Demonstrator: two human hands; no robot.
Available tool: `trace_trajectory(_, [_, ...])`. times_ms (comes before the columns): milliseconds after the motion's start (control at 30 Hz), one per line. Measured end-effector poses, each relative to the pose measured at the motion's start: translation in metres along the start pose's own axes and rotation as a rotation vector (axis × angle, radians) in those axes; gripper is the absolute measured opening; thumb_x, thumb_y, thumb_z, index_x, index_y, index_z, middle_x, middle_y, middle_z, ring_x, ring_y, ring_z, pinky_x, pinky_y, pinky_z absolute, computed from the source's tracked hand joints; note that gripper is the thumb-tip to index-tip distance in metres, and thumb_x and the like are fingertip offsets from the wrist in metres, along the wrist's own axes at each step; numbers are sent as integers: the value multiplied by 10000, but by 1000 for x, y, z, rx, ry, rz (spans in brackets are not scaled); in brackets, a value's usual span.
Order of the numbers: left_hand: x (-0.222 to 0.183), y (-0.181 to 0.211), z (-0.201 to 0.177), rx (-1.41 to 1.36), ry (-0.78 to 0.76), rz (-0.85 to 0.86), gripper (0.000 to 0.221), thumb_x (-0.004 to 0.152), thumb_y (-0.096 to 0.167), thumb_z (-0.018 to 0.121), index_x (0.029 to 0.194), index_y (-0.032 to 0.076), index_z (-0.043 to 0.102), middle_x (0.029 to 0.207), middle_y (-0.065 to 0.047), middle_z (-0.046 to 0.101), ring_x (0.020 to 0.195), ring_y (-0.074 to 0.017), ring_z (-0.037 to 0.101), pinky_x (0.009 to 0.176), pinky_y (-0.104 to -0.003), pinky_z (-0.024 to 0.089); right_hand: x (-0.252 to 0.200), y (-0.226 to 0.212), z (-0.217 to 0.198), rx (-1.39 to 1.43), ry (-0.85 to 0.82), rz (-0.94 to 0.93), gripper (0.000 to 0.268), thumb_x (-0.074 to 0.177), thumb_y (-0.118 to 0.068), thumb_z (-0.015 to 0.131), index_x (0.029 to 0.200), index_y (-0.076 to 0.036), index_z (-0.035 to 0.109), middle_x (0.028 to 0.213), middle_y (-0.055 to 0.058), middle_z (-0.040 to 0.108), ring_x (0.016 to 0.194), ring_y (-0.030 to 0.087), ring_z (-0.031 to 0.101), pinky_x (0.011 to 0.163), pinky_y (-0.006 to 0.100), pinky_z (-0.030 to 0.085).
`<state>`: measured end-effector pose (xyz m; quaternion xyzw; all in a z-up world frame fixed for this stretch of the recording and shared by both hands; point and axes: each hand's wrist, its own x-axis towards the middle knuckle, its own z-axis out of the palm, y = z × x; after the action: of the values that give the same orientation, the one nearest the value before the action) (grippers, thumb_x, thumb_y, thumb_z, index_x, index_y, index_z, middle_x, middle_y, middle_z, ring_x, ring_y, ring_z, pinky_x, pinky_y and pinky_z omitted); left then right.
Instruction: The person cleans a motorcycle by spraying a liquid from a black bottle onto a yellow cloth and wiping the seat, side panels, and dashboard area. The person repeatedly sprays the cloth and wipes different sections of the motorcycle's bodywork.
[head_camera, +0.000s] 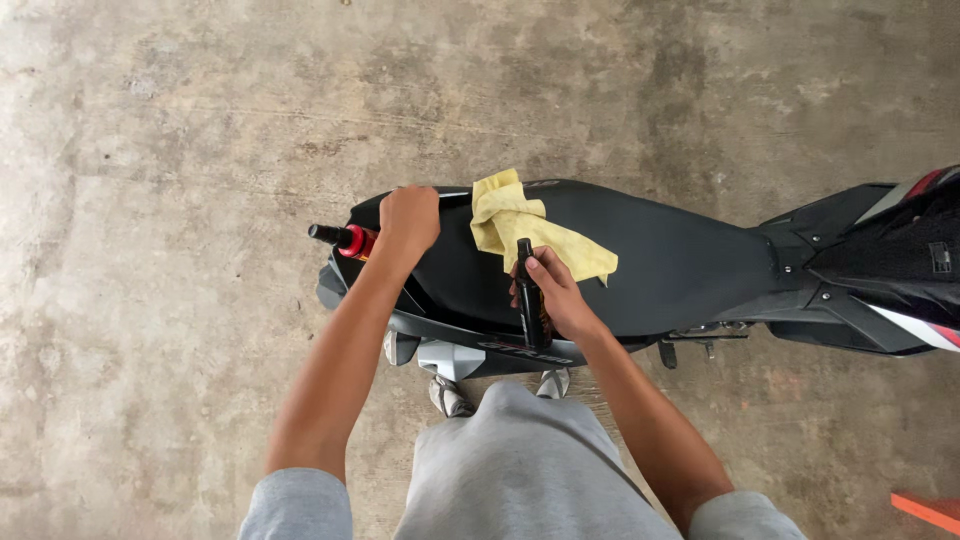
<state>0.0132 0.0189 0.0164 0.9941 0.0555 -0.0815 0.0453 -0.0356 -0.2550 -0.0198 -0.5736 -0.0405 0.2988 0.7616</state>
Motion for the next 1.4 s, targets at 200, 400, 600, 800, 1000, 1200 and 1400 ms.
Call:
trace_trajectory(200, [-31, 53, -22, -278, 220, 233, 854, 698, 412, 850, 1433, 141, 508, 1556, -207, 387, 1441, -434, 338, 1082, -612, 351, 0, 5, -5, -29, 43, -155, 281, 1119, -320, 441, 1111, -59, 547, 987, 90, 676, 892, 174, 708, 850, 339, 602])
trace_trajectory(400, [-21, 92, 28, -352, 356, 427, 872, 620, 515, 889, 1374, 185, 600, 1454, -230, 471, 1408, -490, 380, 1113, -693, 330, -19, 2, -17, 5, 247, 48, 348, 1095, -339, 388, 1167, -73, 601, 960, 74, 675, 739, 180, 615, 692, 358, 542])
trace_trajectory(600, [-44, 100, 59, -703, 187, 345, 410, 777, 276, 802, 1143, 127, 692, 1189, -97, 687, 1154, -318, 673, 990, -435, 545, -43, 2, -57, 168, 93, 108, 326, 922, -111, 527, 1243, -66, 489, 1145, 112, 667, 875, 204, 671, 794, 397, 589])
trace_trajectory(800, [-110, 84, 71, -1530, 405, 36, 350, 859, 74, 701, 1198, 10, 639, 1089, -38, 698, 987, -117, 658, 869, -276, 553, -74, -15, -57, 48, 152, -53, 330, 1012, -152, 577, 1304, -41, 474, 1203, 103, 640, 1071, 201, 721, 968, 349, 595])
trace_trajectory(1000, [-157, 65, 101, -1478, 510, -147, 232, 890, 121, 748, 1008, -9, 597, 902, -39, 649, 815, -85, 575, 724, -257, 506, -76, -26, -43, -264, 336, -104, 484, 960, -199, 637, 1384, -56, 453, 1101, 104, 636, 829, 196, 693, 679, 384, 614])
trace_trajectory(1200, [-163, 80, 114, -1432, 716, -31, 435, 886, 179, 766, 1199, -16, 536, 1062, -68, 606, 974, -120, 574, 860, -279, 503, -72, -39, -20, -677, 295, -172, 801, 962, -209, 687, 1639, -103, 272, 1078, 130, 613, 858, 241, 585, 765, 328, 509])
trace_trajectory(1400, [-168, 82, 100, -1745, 272, -35, 396, 969, 198, 655, 1301, 17, 541, 1159, -114, 632, 1058, -140, 597, 928, -293, 503, -64, -45, -10, -908, 216, -552, 742, 980, -126, 732, 1604, -22, 344, 1375, 162, 554, 1196, 198, 589, 972, 327, 489])
